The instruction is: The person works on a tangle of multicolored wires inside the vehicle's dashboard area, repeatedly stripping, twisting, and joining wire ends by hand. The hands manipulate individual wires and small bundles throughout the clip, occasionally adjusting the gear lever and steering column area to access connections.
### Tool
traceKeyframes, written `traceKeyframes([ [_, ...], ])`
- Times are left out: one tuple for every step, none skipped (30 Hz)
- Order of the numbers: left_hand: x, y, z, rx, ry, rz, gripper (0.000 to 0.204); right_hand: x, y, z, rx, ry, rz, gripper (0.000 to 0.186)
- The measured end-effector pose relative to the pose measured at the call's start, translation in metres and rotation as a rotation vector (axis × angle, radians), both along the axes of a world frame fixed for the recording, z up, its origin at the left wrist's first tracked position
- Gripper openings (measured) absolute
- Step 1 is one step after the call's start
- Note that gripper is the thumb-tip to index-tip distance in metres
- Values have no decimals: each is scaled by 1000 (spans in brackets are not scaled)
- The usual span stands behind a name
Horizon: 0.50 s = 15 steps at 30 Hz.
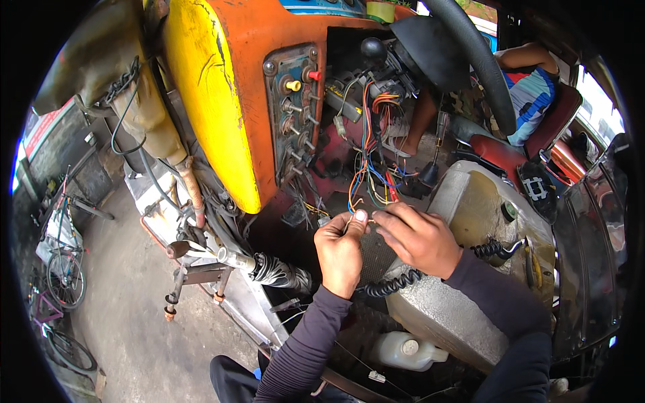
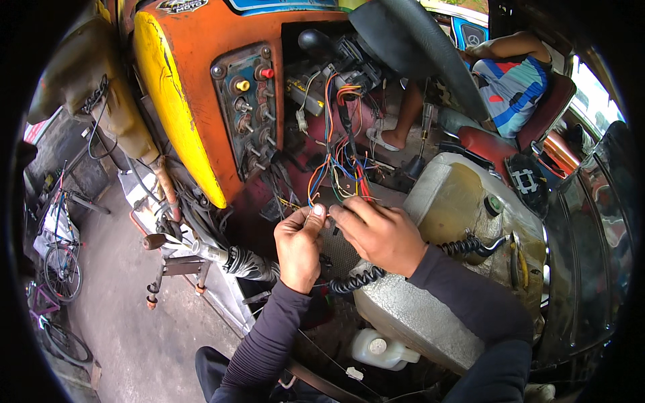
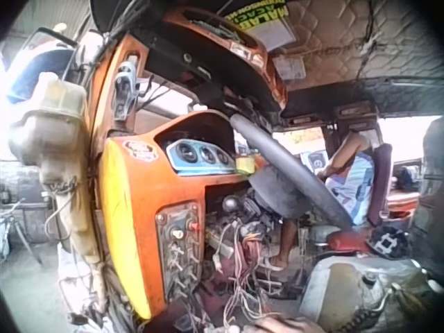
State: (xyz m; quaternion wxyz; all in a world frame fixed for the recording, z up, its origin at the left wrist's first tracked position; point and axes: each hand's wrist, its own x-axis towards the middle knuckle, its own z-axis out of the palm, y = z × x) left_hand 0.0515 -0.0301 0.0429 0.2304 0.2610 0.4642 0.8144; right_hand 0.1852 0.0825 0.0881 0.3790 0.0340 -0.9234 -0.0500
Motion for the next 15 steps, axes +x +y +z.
traceKeyframes([
  [1,-1,0,-5,-18,-18,25,1,0,0,55,19,7,31],
  [3,-1,0,6,-46,-41,25,1,1,1,102,22,3,32],
  [5,-1,0,7,-63,-53,24,1,1,1,140,34,-4,33],
  [6,-1,0,9,-79,-65,24,1,0,1,172,59,-4,30],
  [7,-1,0,11,-93,-76,23,1,-1,0,147,32,-17,26],
  [8,-1,0,18,-87,-74,23,1,-2,0,110,14,-29,23],
  [9,0,-1,24,-81,-71,22,1,-2,-1,69,8,-36,20],
  [11,0,-1,29,-75,-69,21,0,-3,-2,-163,-28,-4,17],
  [13,1,-2,45,-53,-57,21,-2,-1,-2,-399,-51,35,15],
  [15,2,-2,59,-31,-44,20,-4,-1,-3,-650,-117,67,14],
  [16,4,-3,74,-9,-33,20,-2,5,1,-1522,-335,166,17],
  [17,5,-3,103,5,-38,18,-4,8,3,-1540,-336,161,16],
  [18,6,-3,101,3,-32,18,-3,12,5,-1547,-329,166,16],
  [18,8,-3,103,1,-24,18,-3,15,8,-1549,-323,171,15],
  [16,9,-3,73,-6,-22,18,-4,16,9,-1553,-321,179,15],
])
